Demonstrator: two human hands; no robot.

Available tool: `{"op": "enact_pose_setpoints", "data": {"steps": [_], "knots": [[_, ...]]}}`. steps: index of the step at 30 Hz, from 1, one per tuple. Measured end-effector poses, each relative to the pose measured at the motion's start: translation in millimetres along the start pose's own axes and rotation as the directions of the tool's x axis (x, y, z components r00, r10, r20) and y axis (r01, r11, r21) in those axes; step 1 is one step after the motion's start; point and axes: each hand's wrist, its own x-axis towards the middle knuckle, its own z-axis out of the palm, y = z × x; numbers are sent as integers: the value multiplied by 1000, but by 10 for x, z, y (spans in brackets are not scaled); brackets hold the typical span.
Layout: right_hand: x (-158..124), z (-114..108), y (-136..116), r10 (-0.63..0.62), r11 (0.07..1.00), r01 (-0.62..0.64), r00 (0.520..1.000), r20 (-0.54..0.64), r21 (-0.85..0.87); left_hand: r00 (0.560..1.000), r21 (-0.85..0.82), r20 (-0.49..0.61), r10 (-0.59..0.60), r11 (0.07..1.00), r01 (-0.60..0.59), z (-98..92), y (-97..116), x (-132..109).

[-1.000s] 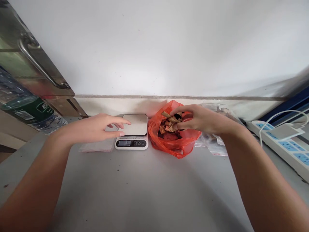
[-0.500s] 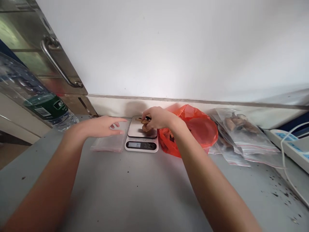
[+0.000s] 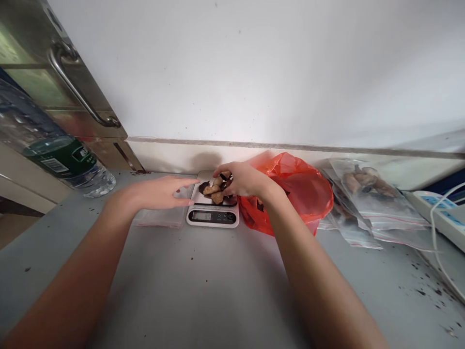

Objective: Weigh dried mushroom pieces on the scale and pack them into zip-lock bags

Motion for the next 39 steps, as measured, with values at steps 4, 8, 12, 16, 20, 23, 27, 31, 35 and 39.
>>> {"op": "enact_pose_setpoints", "data": {"steps": [4, 8, 12, 16, 20, 23, 27, 31, 35, 39], "knots": [[-17, -46, 151, -93, 995, 94, 995, -39, 37, 1000, 24, 1, -19, 1000, 19, -37, 52, -51], [-12, -69, 245, -140, 988, 142, 989, -47, 52, 998, 39, 20, -53, 998, 52, -60, 83, -71], [-23, -74, 240, -163, 983, 168, 984, -69, 72, 999, 51, 21, -34, 998, 33, -75, 83, -76], [-90, -111, 206, -154, 982, 162, 984, -87, 95, 996, 66, 30, -88, 994, 86, -103, 89, -106], [-166, -168, 218, -147, 985, 158, 979, -142, 70, 993, 61, 37, -113, 992, 111, -127, 83, -134], [-193, -195, 260, -152, 986, 162, 977, -151, 51, 990, 41, 50, -133, 991, 131, -136, 60, -145], [-162, -169, 325, -142, 987, 149, 982, -121, 51, 990, 38, 51, -133, 991, 132, -143, 31, -151], [-70, -79, 383, -211, 967, 219, 975, -72, 127, 989, 45, 44, -139, 989, 137, -140, 35, -155], [13, 5, 408, -245, 948, 255, 967, -72, 191, 991, 50, 38, -130, 990, 128, -136, 57, -160], [39, 46, 388, -226, 952, 246, 967, -120, 184, 991, 45, 47, -124, 991, 122, -140, 65, -161]]}}
